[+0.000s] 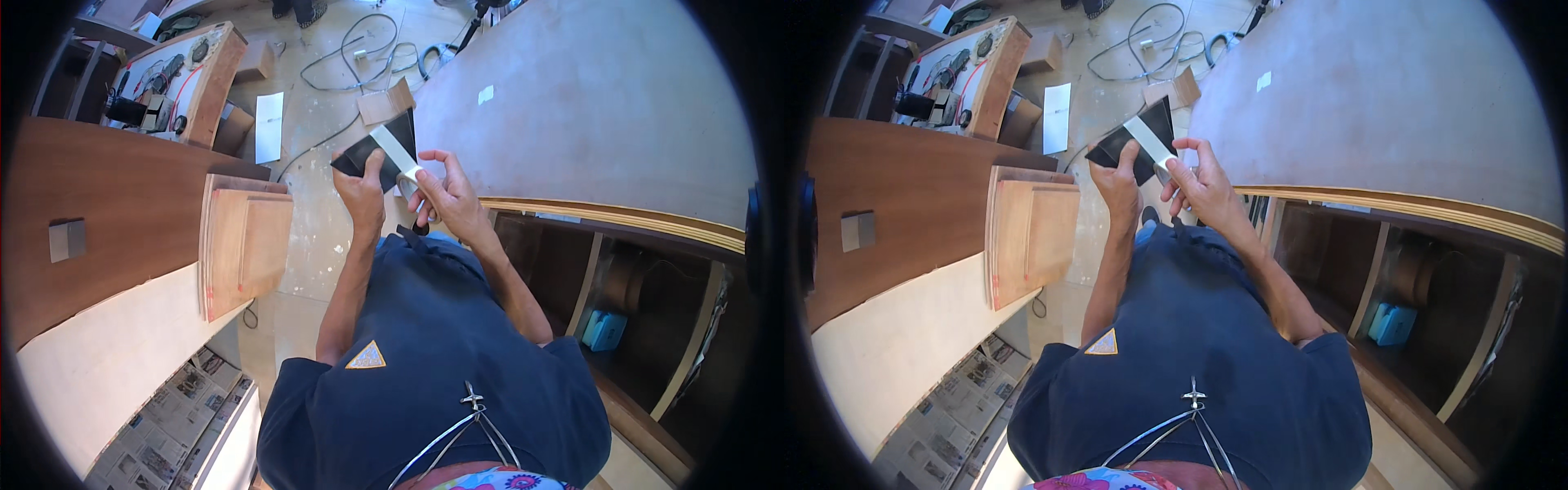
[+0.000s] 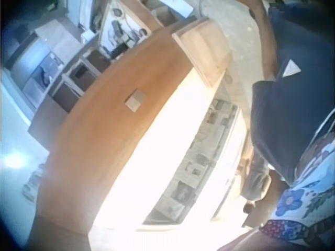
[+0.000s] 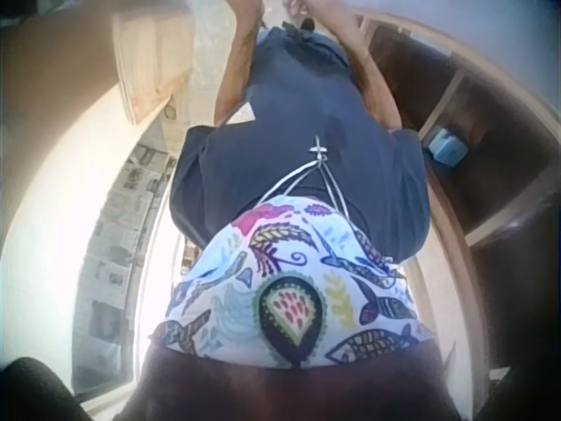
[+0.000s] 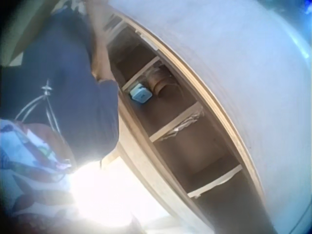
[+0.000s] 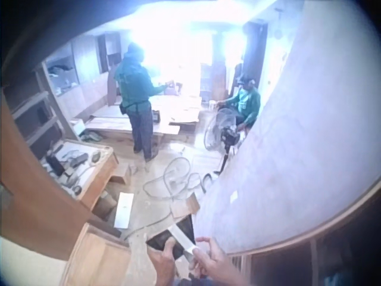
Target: The person picks up a square piece of sandpaper, applies masking tape across the back in a cross pattern, and then wraps the edges with more tape.
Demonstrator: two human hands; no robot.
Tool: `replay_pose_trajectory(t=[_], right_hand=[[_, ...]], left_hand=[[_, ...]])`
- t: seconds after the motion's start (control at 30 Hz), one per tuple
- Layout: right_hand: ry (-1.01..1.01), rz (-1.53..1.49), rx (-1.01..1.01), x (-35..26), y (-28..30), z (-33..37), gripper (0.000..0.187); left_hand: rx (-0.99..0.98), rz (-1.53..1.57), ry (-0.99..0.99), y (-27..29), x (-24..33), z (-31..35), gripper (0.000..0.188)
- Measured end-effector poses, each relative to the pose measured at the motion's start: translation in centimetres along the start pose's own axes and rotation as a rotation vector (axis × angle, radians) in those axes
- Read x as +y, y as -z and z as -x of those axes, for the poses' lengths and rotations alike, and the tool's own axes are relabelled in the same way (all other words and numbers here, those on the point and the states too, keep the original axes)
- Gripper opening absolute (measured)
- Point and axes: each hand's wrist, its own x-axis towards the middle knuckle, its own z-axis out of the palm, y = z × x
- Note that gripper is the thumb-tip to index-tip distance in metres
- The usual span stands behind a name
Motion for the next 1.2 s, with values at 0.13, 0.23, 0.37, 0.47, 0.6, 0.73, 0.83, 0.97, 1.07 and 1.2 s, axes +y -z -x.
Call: replay_pose_trajectory(t=[0.13, 0.23, 0.37, 0.47, 0.6, 0.73, 0.83, 0.97, 1.07, 1.2], right_hand=[[0.035, -0.090, 0.021, 0.7, -0.7, 0.6, 0.039], [0.013, -0.076, 0.004, -0.1, -1.0, 1.0, 0.040], [-0.037, -0.069, -0.029, -0.6, -0.9, 1.1, 0.041], [-0.060, -0.046, -0.038, -1.0, -1.1, 1.4, 0.042], [-0.108, -0.009, -0.016, -0.4, -1.4, 1.7, 0.042], [-0.066, 0.001, 0.041, 0.7, -1.6, 1.4, 0.042], [-0.050, -0.032, 0.077, 1.2, -2.0, 1.4, 0.040], [-0.051, -0.078, 0.106, 1.8, -2.0, 1.5, 0.037], [-0.066, -0.087, 0.072, 1.8, -1.9, 1.2, 0.039], [-0.119, -0.065, 0.008, 1.9, -1.3, 0.7, 0.043]], left_hand=[[-0.032, 0.057, 0.016, 0.2, 0.5, 0.0, 0.019], [-0.008, 0.059, -0.001, 0.4, 0.4, 0.1, 0.019], [0.021, 0.091, 0.001, 0.2, 0.6, 0.5, 0.021], [0.055, 0.125, 0.004, 0.1, 1.2, 0.9, 0.023], [0.066, 0.174, 0.026, 0.1, 1.5, 0.8, 0.032], [0.081, 0.244, 0.073, 0.1, 1.7, 0.7, 0.037], [0.140, 0.273, 0.111, 0.1, 1.7, 0.8, 0.037], [0.167, 0.287, 0.119, 0.1, 1.9, 1.2, 0.033], [0.193, 0.292, 0.124, 0.4, 1.3, 1.0, 0.029], [0.167, 0.297, 0.106, 0.3, 1.6, 0.9, 0.025]])
